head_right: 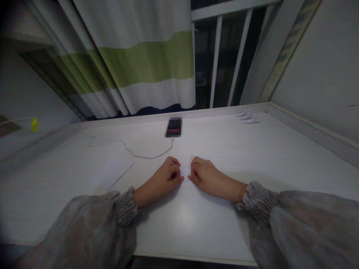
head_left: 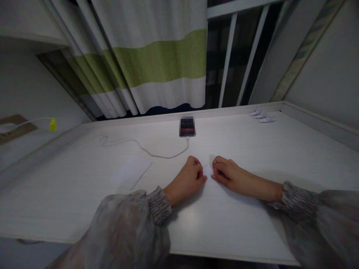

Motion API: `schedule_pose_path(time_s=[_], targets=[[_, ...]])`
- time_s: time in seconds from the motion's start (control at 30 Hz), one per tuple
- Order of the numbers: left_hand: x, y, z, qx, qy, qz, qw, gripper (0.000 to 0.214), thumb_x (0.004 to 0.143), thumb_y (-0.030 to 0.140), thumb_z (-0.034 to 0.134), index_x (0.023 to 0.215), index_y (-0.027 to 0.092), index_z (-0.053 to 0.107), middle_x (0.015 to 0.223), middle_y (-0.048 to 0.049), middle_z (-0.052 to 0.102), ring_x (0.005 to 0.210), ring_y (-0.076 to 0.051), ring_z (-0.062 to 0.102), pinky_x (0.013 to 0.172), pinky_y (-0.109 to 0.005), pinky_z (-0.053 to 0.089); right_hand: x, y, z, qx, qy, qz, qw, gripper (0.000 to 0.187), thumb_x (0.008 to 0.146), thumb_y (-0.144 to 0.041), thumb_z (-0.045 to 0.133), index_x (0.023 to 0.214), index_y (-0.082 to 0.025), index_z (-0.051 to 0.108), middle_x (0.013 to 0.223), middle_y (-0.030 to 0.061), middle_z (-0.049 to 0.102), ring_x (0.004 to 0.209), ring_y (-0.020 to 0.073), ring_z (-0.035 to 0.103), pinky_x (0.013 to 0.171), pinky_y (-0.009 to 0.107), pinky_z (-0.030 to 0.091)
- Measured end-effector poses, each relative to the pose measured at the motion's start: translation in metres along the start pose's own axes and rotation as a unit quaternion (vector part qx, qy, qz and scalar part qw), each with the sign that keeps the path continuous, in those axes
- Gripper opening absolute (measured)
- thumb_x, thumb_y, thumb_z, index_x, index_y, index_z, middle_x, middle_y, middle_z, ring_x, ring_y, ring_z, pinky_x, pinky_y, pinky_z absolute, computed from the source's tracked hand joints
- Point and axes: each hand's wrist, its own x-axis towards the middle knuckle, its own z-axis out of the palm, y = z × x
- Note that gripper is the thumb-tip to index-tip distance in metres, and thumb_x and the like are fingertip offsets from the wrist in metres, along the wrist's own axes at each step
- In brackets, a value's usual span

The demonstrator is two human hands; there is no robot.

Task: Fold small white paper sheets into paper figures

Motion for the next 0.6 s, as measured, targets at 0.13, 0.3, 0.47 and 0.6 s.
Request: schedule_pose_path(time_s=[0.13, 0.3, 0.47, 0.6], targets=[[0.0003, 0.0003, -0.0006, -0.006, -0.001, 0.002, 1.000, 0.017, 0.071, 0.012, 0.049, 0.057, 0.016, 0.040, 0.095, -0.0078, 0.041, 0.085, -0.015, 0.047, 0.082, -0.032, 0.040, -0.0001, 0.0016, 0.0011, 0.003, -0.001, -0.003, 1.000, 0.016, 0.081, -0.022, 0.045, 0.066, -0.016, 0.046, 0.081, 0.0068, 0.050, 0.074, 0.0168, 0.048, 0.071, 0.034, 0.041], [-0.0005, -0.0002, -0.0007, -0.002, -0.001, 0.010, 1.000, 0.018, 0.071, 0.012, 0.049, 0.057, 0.016, 0.039, 0.094, -0.0072, 0.041, 0.084, -0.015, 0.046, 0.081, -0.031, 0.040, 0.0002, -0.0005, 0.0001, -0.001, 0.007, -0.003, 1.000, 0.014, 0.080, -0.020, 0.047, 0.066, -0.017, 0.047, 0.079, 0.0068, 0.050, 0.073, 0.0165, 0.049, 0.070, 0.033, 0.041], [-0.0014, -0.0003, 0.0014, 0.015, 0.008, 0.013, 1.000, 0.017, 0.072, 0.012, 0.048, 0.060, 0.017, 0.037, 0.094, -0.0070, 0.041, 0.081, -0.013, 0.046, 0.082, -0.031, 0.041, 0.0002, -0.0018, -0.0006, -0.013, 0.006, 0.009, 1.000, 0.015, 0.080, -0.020, 0.047, 0.065, -0.016, 0.049, 0.079, 0.0073, 0.052, 0.073, 0.0169, 0.049, 0.070, 0.033, 0.040], [-0.0013, 0.0004, 0.0008, 0.018, 0.004, 0.004, 1.000, 0.019, 0.072, 0.013, 0.049, 0.059, 0.017, 0.036, 0.095, -0.0075, 0.041, 0.080, -0.013, 0.046, 0.081, -0.031, 0.041, -0.0002, -0.0022, -0.0010, -0.031, 0.005, 0.004, 1.000, 0.015, 0.081, -0.020, 0.046, 0.066, -0.016, 0.050, 0.080, 0.0073, 0.052, 0.073, 0.0174, 0.048, 0.070, 0.033, 0.039]])
